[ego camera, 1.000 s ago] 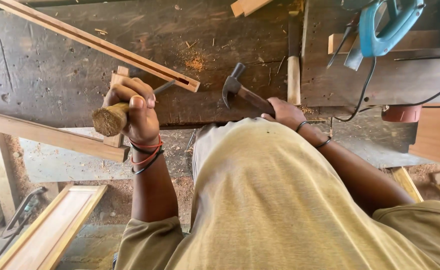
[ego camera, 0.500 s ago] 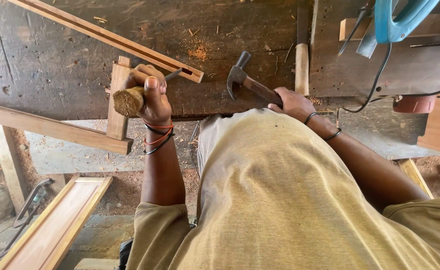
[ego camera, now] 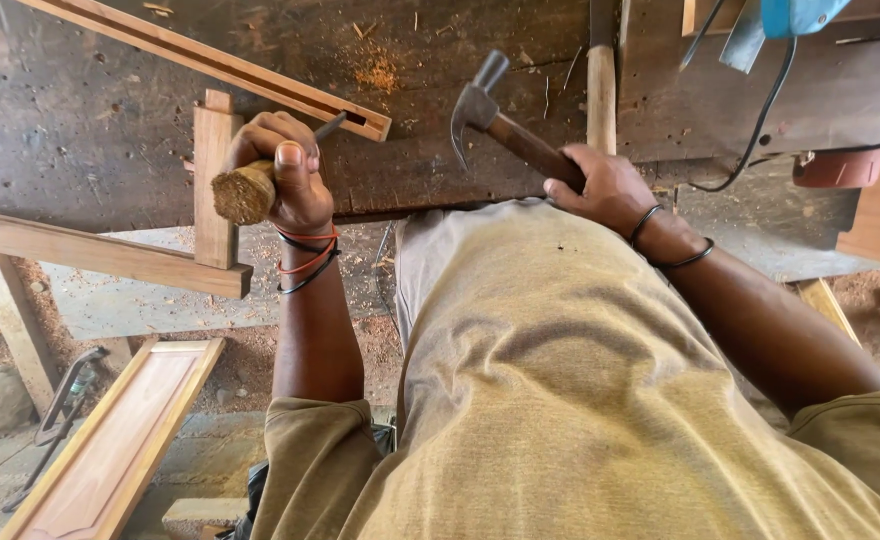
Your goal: The recorder is using a hammer and chisel to create a groove or mortise in a wooden board on a workbench.
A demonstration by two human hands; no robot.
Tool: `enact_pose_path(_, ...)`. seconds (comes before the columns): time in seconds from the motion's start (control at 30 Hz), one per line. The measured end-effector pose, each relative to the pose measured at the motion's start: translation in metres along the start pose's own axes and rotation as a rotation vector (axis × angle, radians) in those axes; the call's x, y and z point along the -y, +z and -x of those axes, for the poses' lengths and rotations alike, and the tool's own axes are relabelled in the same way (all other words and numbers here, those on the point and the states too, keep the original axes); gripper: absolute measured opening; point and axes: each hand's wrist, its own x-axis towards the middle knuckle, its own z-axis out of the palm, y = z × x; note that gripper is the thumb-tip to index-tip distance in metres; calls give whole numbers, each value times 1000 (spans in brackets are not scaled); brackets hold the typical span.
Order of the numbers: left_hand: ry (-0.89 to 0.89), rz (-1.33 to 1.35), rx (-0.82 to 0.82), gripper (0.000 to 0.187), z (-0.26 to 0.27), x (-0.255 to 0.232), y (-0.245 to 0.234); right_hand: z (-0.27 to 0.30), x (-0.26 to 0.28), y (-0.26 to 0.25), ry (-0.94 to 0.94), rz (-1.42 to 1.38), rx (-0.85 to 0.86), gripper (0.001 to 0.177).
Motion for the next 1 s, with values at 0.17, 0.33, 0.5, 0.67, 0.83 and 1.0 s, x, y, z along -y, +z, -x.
enact_pose_path(0.17, 16, 23, 4, 37, 1, 0, 3, 22, 27, -28, -226, -16, -135, 47)
enact_pose_path(0.33, 27, 18, -1, 36, 4, 2, 0, 43, 73, -64, -547, 33, -274, 45)
enact_pose_path(0.5, 35, 76, -11, 36, -3, -4, -1, 51, 115, -92, -795, 64, -295, 45)
enact_pose_path(0.67, 87, 15, -52, 35, -1, 5, -19, 52, 138, -109, -917, 113, -323, 45)
enact_pose_path(0.83, 105, -13, -82, 35, -2, -7, -14, 55, 149, -117, -934, 134, -324, 46)
enact_pose_path(1.0, 75, 149, -74, 33, -1, 1, -15, 57, 150, -117, -940, 89, -308, 44)
